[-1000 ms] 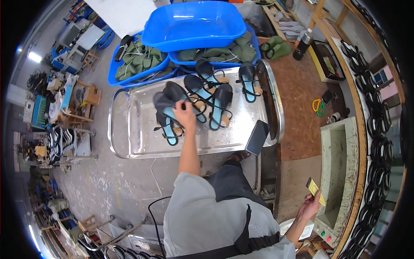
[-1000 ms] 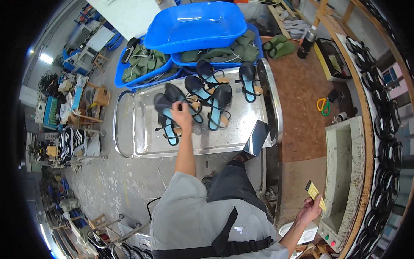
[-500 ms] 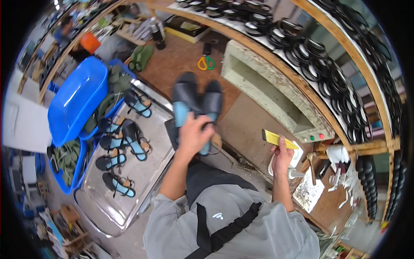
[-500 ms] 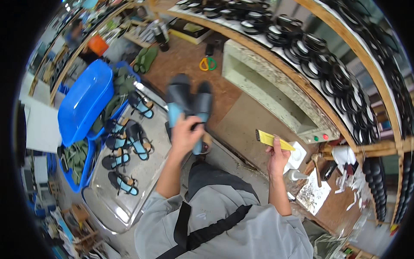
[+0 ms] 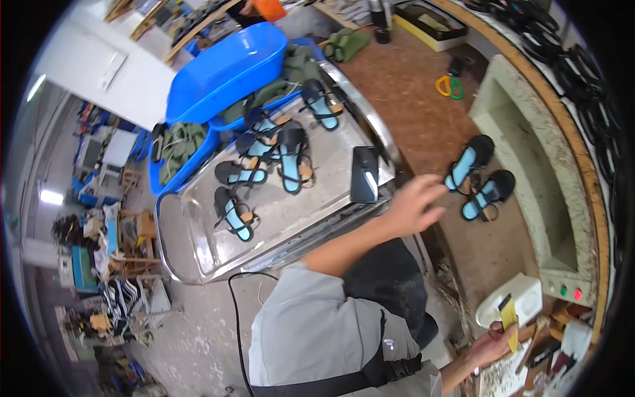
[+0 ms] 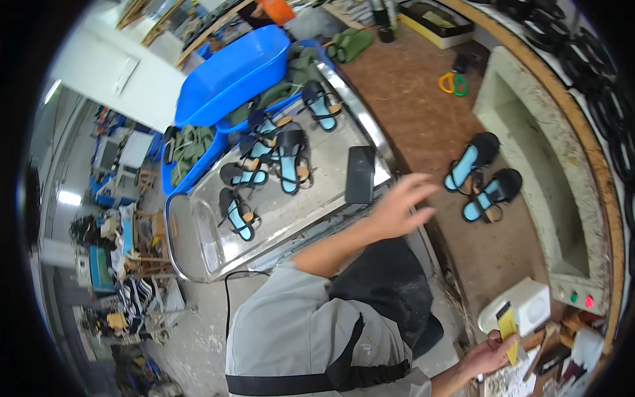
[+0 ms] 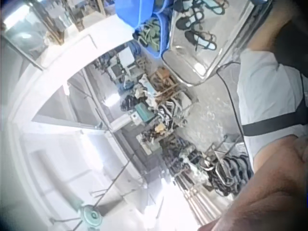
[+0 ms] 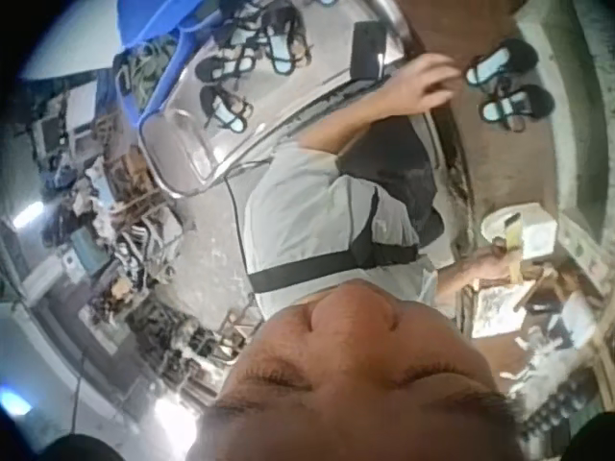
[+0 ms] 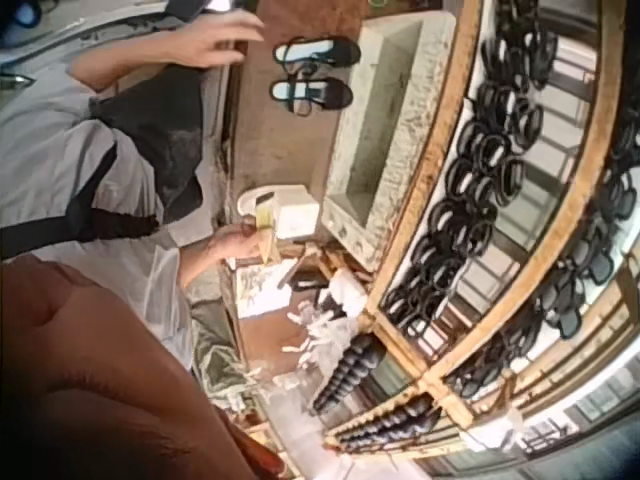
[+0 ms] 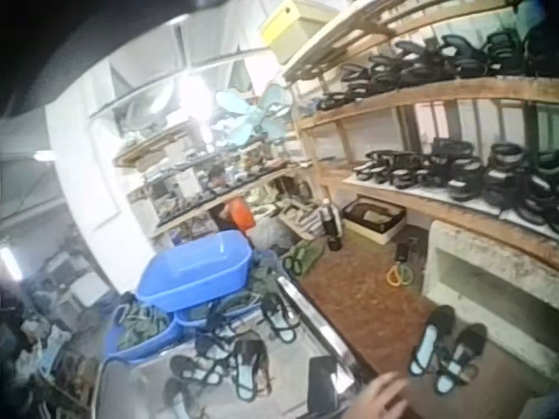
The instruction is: Applying liquid adhesive to the edges of sandal soles using a small brush.
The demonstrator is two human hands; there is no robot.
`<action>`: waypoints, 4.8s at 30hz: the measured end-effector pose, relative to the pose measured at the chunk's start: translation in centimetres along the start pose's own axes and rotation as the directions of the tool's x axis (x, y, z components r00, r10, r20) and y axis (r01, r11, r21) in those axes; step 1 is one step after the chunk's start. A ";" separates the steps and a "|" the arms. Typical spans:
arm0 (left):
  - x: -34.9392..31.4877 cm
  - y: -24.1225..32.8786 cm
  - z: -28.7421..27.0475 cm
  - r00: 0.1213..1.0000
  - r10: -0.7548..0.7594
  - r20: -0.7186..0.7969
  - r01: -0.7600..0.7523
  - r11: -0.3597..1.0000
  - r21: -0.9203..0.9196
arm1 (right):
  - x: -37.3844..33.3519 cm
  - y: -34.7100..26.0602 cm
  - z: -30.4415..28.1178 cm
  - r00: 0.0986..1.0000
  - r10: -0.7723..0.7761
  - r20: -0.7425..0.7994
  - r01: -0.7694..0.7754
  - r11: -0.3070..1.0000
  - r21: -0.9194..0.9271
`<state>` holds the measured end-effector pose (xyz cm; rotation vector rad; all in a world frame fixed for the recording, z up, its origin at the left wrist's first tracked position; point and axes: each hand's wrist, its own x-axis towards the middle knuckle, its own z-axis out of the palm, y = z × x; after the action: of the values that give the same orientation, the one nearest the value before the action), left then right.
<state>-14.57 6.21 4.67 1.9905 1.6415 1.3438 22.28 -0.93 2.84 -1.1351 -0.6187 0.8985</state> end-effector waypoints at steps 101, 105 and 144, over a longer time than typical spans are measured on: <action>-10.7 13.0 17.2 0.467 -0.237 0.852 0.862 -0.092 -0.498 | -3.1 2.6 -6.3 0.975 -0.214 0.065 0.218 0.974 -0.067; -11.6 12.5 15.0 0.509 -0.087 0.857 0.856 -0.060 -0.514 | -4.8 2.5 -4.5 0.913 -0.328 0.240 0.356 0.931 -0.082; -13.2 16.9 9.0 0.598 -0.129 0.791 0.778 -0.146 -0.611 | -12.5 0.2 -3.4 0.698 -0.617 0.363 0.645 0.762 0.054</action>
<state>3.94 -7.86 4.61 0.5063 0.5591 0.9241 18.53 -13.25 1.82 -0.7257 -1.2747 0.4710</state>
